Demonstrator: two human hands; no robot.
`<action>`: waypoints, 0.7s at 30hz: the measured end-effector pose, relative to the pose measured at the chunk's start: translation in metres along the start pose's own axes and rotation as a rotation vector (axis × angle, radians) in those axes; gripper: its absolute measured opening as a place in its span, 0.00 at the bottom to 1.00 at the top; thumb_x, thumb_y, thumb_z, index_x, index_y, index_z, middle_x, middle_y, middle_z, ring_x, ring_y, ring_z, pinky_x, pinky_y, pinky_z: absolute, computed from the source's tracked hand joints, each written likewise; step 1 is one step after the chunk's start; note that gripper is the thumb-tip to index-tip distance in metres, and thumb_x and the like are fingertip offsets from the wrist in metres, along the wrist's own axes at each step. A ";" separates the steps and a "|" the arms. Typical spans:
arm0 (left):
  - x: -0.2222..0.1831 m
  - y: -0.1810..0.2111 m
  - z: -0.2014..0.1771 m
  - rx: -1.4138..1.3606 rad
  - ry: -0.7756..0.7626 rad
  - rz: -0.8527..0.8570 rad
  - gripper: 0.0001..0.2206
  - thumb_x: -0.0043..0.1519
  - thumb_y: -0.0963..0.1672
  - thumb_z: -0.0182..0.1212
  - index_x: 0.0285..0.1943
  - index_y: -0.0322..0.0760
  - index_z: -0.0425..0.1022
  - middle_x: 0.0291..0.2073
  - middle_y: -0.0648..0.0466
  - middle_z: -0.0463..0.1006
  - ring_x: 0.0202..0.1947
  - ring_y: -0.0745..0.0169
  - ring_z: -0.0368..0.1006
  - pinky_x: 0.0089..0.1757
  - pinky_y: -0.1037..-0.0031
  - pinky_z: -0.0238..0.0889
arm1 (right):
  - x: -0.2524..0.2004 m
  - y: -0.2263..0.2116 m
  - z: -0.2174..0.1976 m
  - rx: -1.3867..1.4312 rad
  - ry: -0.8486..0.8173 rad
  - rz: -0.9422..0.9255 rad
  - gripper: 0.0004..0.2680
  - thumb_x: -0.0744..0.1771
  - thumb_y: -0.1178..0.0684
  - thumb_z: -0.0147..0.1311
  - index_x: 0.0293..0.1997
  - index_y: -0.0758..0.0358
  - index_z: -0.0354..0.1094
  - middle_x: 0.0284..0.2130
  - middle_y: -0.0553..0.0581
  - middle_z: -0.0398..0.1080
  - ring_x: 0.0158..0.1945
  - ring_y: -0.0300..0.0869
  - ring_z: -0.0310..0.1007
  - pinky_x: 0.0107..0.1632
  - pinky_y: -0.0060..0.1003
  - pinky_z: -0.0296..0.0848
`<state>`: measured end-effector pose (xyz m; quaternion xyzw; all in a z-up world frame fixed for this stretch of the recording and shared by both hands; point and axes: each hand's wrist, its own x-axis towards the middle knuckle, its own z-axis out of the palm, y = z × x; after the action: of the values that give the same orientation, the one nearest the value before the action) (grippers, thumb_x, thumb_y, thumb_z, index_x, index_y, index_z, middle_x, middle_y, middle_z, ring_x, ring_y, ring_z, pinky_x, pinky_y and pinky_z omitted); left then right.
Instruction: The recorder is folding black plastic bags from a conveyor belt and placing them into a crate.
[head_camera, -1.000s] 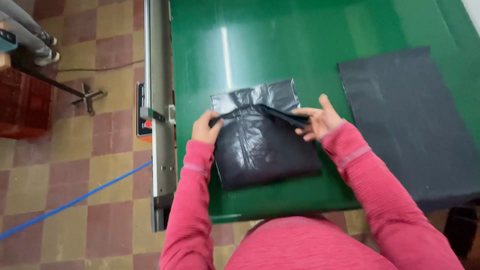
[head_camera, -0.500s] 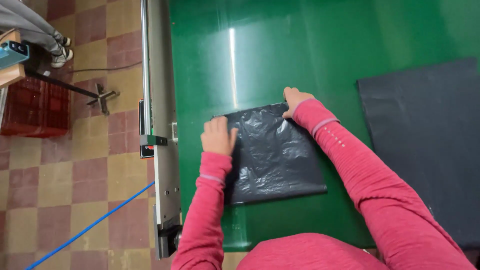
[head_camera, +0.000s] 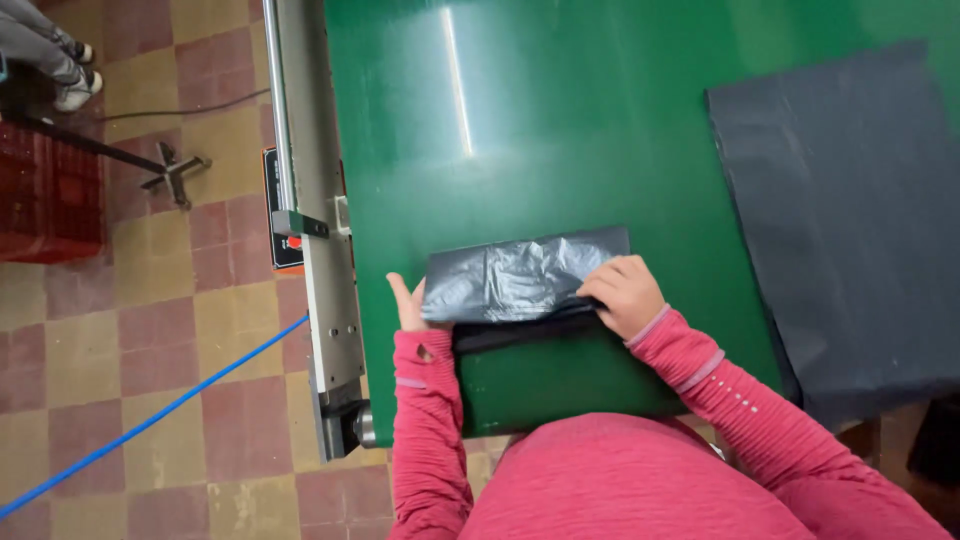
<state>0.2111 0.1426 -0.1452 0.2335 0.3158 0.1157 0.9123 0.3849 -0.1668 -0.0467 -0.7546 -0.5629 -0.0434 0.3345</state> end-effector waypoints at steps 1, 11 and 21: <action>-0.001 -0.006 -0.017 0.006 -0.010 -0.001 0.49 0.56 0.69 0.26 0.76 0.36 0.52 0.71 0.45 0.62 0.68 0.44 0.60 0.61 0.54 0.55 | -0.009 -0.001 0.006 -0.007 0.009 0.002 0.12 0.55 0.62 0.61 0.37 0.57 0.71 0.38 0.51 0.73 0.46 0.49 0.71 0.51 0.47 0.66; -0.121 -0.008 0.025 2.063 -0.197 1.241 0.21 0.53 0.49 0.69 0.52 0.35 0.73 0.50 0.47 0.75 0.56 0.45 0.69 0.52 0.55 0.63 | -0.018 -0.048 0.003 -0.224 -0.086 0.045 0.15 0.54 0.60 0.61 0.43 0.64 0.70 0.47 0.60 0.70 0.59 0.55 0.67 0.62 0.52 0.64; -0.096 -0.026 0.105 1.702 -0.881 0.357 0.10 0.59 0.48 0.65 0.36 0.37 0.78 0.33 0.47 0.80 0.36 0.47 0.78 0.39 0.63 0.71 | -0.122 -0.057 0.137 0.184 -0.023 -0.035 0.15 0.66 0.59 0.56 0.60 0.63 0.67 0.57 0.60 0.73 0.65 0.52 0.69 0.69 0.50 0.62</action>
<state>0.2044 0.0487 -0.0353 0.8814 -0.1155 -0.1125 0.4439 0.2482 -0.1829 -0.1811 -0.7110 -0.5816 0.0114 0.3950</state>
